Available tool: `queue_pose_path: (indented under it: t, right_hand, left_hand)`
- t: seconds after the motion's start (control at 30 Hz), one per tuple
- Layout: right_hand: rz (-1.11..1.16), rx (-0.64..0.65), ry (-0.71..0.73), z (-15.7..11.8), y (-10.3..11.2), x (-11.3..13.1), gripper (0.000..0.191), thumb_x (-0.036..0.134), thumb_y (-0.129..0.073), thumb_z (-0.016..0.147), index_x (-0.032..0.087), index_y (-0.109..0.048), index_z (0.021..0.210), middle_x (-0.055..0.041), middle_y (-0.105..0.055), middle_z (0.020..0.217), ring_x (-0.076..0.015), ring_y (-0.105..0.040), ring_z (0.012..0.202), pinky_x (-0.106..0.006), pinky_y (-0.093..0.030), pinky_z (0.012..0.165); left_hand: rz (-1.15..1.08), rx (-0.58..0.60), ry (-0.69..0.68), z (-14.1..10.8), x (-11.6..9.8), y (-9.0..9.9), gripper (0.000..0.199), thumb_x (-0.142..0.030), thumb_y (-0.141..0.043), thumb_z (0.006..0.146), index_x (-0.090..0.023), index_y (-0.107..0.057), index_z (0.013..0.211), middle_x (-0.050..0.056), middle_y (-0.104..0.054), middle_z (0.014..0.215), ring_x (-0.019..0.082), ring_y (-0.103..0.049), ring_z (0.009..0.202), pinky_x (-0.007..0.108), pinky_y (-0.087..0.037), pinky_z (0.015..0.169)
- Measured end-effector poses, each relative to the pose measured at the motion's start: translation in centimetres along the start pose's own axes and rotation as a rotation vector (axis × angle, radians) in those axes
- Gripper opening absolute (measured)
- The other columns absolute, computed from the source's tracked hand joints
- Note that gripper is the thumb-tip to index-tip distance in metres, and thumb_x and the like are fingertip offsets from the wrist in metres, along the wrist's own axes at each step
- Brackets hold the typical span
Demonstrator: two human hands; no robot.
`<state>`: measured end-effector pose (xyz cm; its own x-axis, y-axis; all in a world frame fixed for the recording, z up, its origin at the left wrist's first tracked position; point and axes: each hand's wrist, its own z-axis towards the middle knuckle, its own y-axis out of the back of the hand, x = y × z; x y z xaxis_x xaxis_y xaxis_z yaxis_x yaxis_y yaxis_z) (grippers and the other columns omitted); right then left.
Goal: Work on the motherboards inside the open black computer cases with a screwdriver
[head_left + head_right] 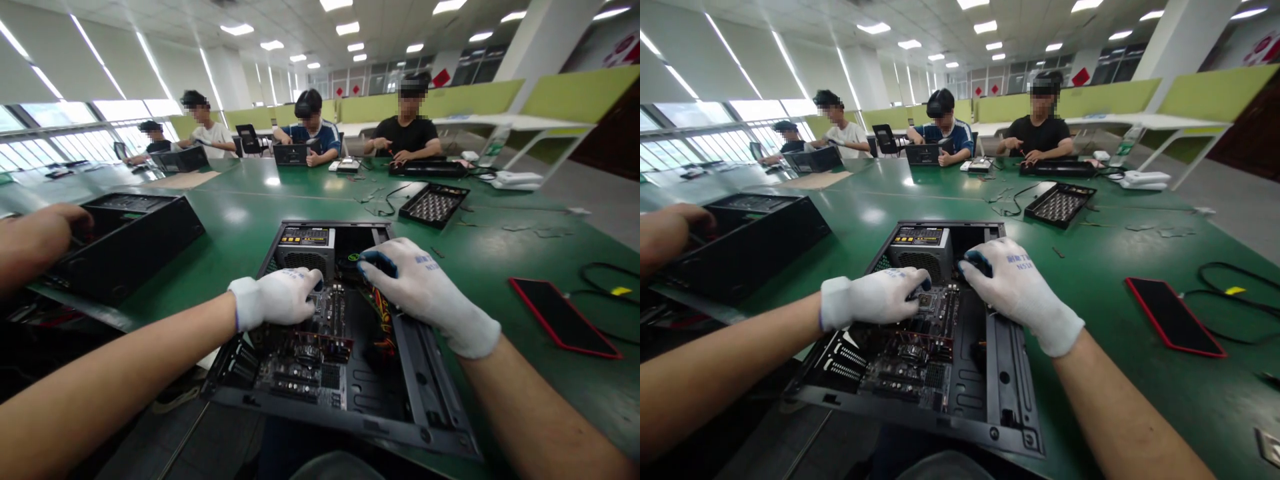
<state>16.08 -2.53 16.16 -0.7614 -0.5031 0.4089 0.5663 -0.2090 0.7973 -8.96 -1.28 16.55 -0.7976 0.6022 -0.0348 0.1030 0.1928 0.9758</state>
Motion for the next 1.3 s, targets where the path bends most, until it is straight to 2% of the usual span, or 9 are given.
queue_pose_path:
  t: [0.17,0.3,0.47,0.6,0.7,0.9,1.0,1.3]
  right_hand:
    - [0.014,0.011,-0.040,-0.1,0.0,-0.1,0.028,0.042,-0.059,0.098,0.018,-0.075,0.102,-0.0093,-0.075,0.103,-0.0281,-0.062,0.103,-0.040,-0.046,0.090]
    - [0.018,0.014,0.006,-0.2,-0.1,-0.4,0.028,0.041,-0.059,0.099,0.018,-0.074,0.101,-0.0089,-0.075,0.099,-0.0281,-0.061,0.101,-0.042,-0.046,0.090]
    - [0.037,0.000,0.019,-0.2,-0.1,-0.7,0.029,0.042,-0.059,0.099,0.017,-0.074,0.102,-0.0089,-0.075,0.100,-0.0284,-0.061,0.101,-0.042,-0.047,0.091]
    - [0.054,-0.007,0.030,-0.4,-0.3,-0.9,0.027,0.042,-0.058,0.100,0.018,-0.073,0.100,-0.0079,-0.075,0.099,-0.0276,-0.061,0.101,-0.042,-0.046,0.091]
    - [0.055,-0.005,0.033,-0.4,-0.3,-0.9,0.027,0.041,-0.058,0.100,0.019,-0.073,0.099,-0.0078,-0.075,0.100,-0.0272,-0.061,0.100,-0.042,-0.046,0.092]
    - [0.052,-0.002,0.031,-0.4,-0.1,-0.8,0.028,0.042,-0.058,0.100,0.020,-0.074,0.097,-0.0084,-0.075,0.097,-0.0280,-0.063,0.099,-0.042,-0.047,0.091]
    - [0.050,-0.006,0.027,-0.5,-0.1,-0.9,0.028,0.043,-0.058,0.100,0.020,-0.073,0.097,-0.0086,-0.076,0.099,-0.0284,-0.063,0.101,-0.042,-0.047,0.091]
    - [0.046,-0.010,0.005,-0.5,-0.2,-0.7,0.029,0.045,-0.057,0.100,0.021,-0.074,0.098,-0.0077,-0.075,0.098,-0.0275,-0.063,0.100,-0.040,-0.046,0.089]
  left_hand:
    - [0.127,0.307,0.025,5.2,-0.7,-0.6,0.048,-0.028,-0.073,0.080,-0.013,-0.064,0.125,0.017,-0.072,0.126,0.031,-0.071,0.115,0.033,-0.056,0.095]
    - [0.201,0.432,0.002,7.5,-0.9,-1.7,0.054,-0.021,-0.079,0.073,-0.013,-0.066,0.125,0.018,-0.072,0.128,0.033,-0.070,0.117,0.035,-0.056,0.098]
    - [0.207,0.390,-0.013,8.1,0.0,-2.9,0.058,-0.022,-0.077,0.077,-0.010,-0.063,0.132,0.021,-0.070,0.131,0.034,-0.069,0.120,0.037,-0.055,0.102]
    - [0.226,0.356,0.018,8.0,0.5,-3.0,0.062,-0.023,-0.074,0.080,-0.010,-0.059,0.138,0.021,-0.067,0.135,0.033,-0.068,0.121,0.036,-0.055,0.101]
    - [0.236,0.345,0.038,8.0,0.4,-2.9,0.055,-0.024,-0.071,0.083,-0.011,-0.061,0.136,0.019,-0.069,0.133,0.032,-0.069,0.120,0.035,-0.055,0.100]
    - [0.219,0.312,0.054,8.3,0.6,-2.7,0.049,-0.027,-0.079,0.077,-0.012,-0.070,0.124,0.018,-0.073,0.127,0.032,-0.070,0.117,0.036,-0.053,0.104]
    - [0.199,0.333,0.038,8.4,0.6,-2.6,0.045,-0.027,-0.079,0.077,-0.014,-0.073,0.120,0.016,-0.075,0.125,0.032,-0.070,0.116,0.036,-0.054,0.103]
    - [0.234,0.364,0.019,8.5,0.4,-2.3,0.049,-0.027,-0.080,0.076,-0.015,-0.073,0.122,0.016,-0.075,0.124,0.032,-0.072,0.112,0.036,-0.056,0.098]
